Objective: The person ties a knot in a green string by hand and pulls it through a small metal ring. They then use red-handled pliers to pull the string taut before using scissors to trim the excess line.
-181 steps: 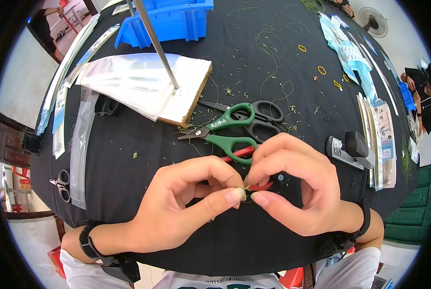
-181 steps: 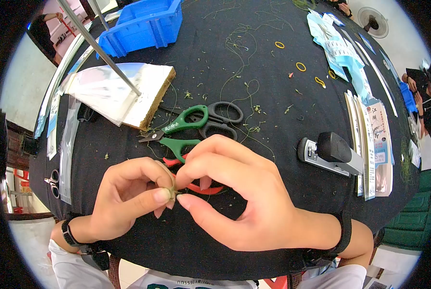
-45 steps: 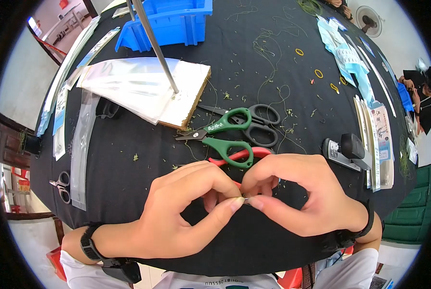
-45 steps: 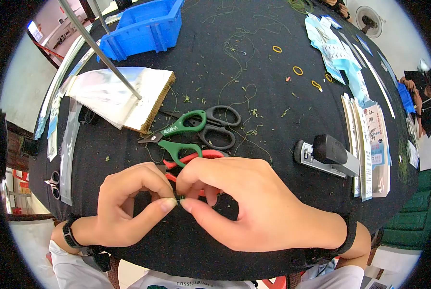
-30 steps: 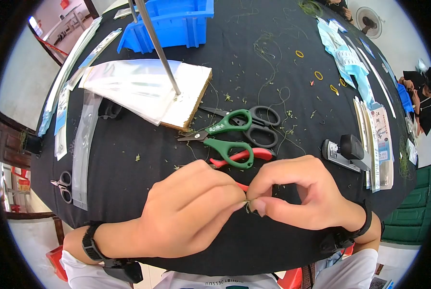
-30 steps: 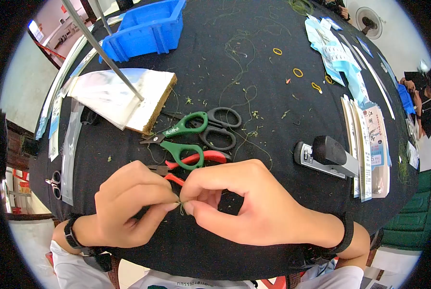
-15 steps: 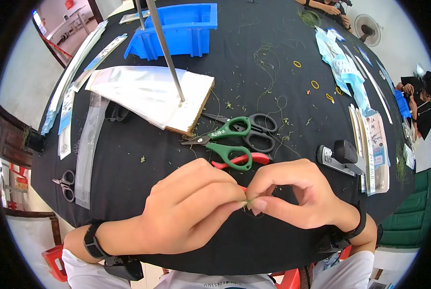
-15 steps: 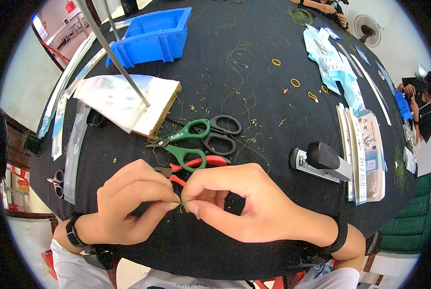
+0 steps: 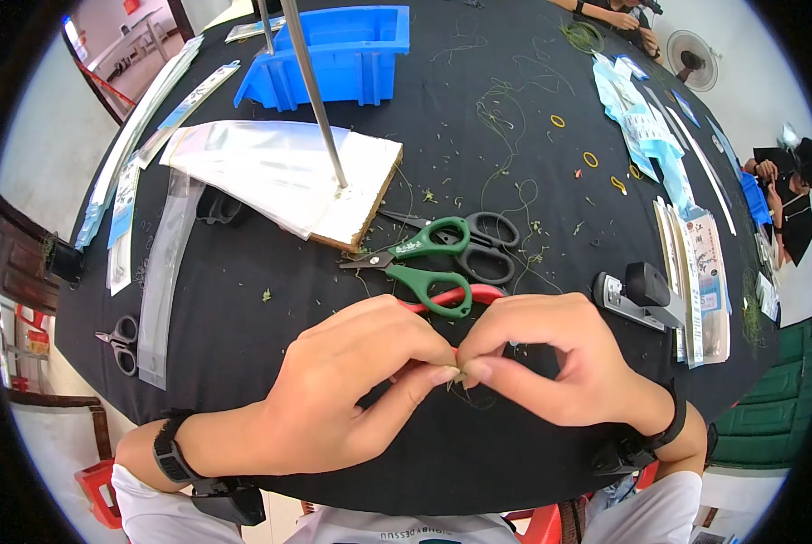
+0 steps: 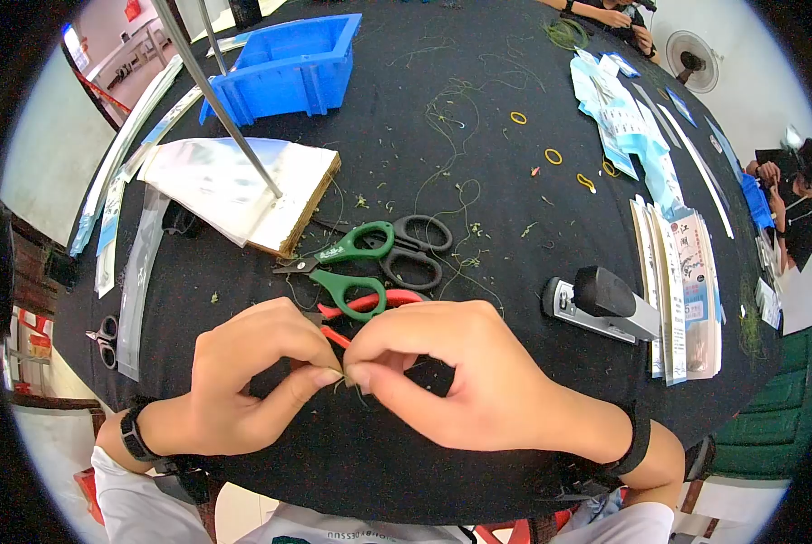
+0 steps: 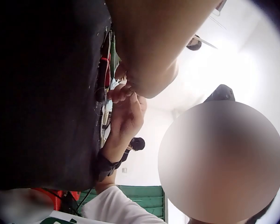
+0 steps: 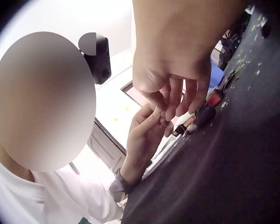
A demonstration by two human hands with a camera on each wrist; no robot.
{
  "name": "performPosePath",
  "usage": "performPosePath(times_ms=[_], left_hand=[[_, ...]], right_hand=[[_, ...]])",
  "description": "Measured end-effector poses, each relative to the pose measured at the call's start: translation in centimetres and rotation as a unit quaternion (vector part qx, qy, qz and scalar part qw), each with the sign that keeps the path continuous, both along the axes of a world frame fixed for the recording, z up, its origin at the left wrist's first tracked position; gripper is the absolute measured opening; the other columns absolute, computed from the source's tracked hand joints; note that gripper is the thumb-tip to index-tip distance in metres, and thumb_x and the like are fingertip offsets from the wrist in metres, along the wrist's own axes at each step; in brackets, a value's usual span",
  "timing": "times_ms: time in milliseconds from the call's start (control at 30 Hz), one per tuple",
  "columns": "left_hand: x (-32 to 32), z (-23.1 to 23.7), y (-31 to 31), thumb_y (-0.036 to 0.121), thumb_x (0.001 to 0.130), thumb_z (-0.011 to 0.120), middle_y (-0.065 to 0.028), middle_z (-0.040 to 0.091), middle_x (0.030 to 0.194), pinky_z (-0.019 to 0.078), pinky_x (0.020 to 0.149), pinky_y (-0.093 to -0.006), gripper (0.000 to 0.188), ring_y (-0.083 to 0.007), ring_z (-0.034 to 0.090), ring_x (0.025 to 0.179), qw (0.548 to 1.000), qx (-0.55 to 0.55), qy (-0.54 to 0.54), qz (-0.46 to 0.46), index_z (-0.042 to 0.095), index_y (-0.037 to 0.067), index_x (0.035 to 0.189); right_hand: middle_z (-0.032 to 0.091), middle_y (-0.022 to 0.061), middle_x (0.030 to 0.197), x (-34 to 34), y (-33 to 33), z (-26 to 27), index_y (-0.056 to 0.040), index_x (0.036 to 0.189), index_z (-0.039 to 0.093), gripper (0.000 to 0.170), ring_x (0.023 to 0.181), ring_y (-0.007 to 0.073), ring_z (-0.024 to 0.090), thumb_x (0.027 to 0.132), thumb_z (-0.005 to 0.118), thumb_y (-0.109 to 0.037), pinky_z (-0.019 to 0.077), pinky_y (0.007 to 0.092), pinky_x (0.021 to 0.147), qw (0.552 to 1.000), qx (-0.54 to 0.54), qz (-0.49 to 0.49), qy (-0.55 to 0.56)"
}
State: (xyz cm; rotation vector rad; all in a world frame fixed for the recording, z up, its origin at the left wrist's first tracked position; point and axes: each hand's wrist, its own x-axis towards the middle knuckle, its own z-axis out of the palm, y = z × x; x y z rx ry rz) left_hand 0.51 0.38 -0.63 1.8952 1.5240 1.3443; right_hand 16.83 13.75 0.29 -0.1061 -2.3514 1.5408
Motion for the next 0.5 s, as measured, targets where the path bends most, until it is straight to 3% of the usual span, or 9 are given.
performPosePath(times_ms=[100,300,500], left_hand=[[0.04,-0.14,-0.02,-0.004,0.076,0.066,-0.0081,0.059,0.074,0.0441,0.056,-0.0276,0.009,-0.0180,0.056,0.062,0.999,-0.010,-0.029,0.027,0.061,0.001,0.083],[0.20,-0.57,-0.12,-0.001,0.080,0.065,-0.0075,0.058,0.073,0.0436,0.054,-0.0255,0.006,-0.0145,0.055,0.059,0.996,-0.029,-0.081,0.039,0.060,0.000,0.082],[0.32,-0.71,-0.23,0.000,0.081,0.064,-0.0075,0.058,0.073,0.0440,0.054,-0.0252,0.005,-0.0138,0.056,0.059,0.992,-0.056,-0.110,0.038,0.060,0.000,0.082]], right_hand=[[0.061,0.0064,0.073,-0.07,-0.13,0.15,-0.0010,0.083,0.061,0.005,0.063,0.0126,0.062,0.080,0.061,0.002,0.0499,0.0250,0.061,0.999,-0.040,-0.035,-0.011],[0.060,0.0066,0.070,-0.18,-0.13,0.20,-0.0013,0.082,0.060,0.008,0.061,0.0158,0.062,0.076,0.063,0.004,0.0489,0.0264,0.063,0.998,0.057,-0.024,0.023],[0.059,0.0061,0.069,-0.19,-0.19,0.21,-0.0027,0.080,0.059,0.009,0.061,0.0176,0.062,0.076,0.063,0.003,0.0487,0.0293,0.067,0.997,0.074,-0.032,0.012]])
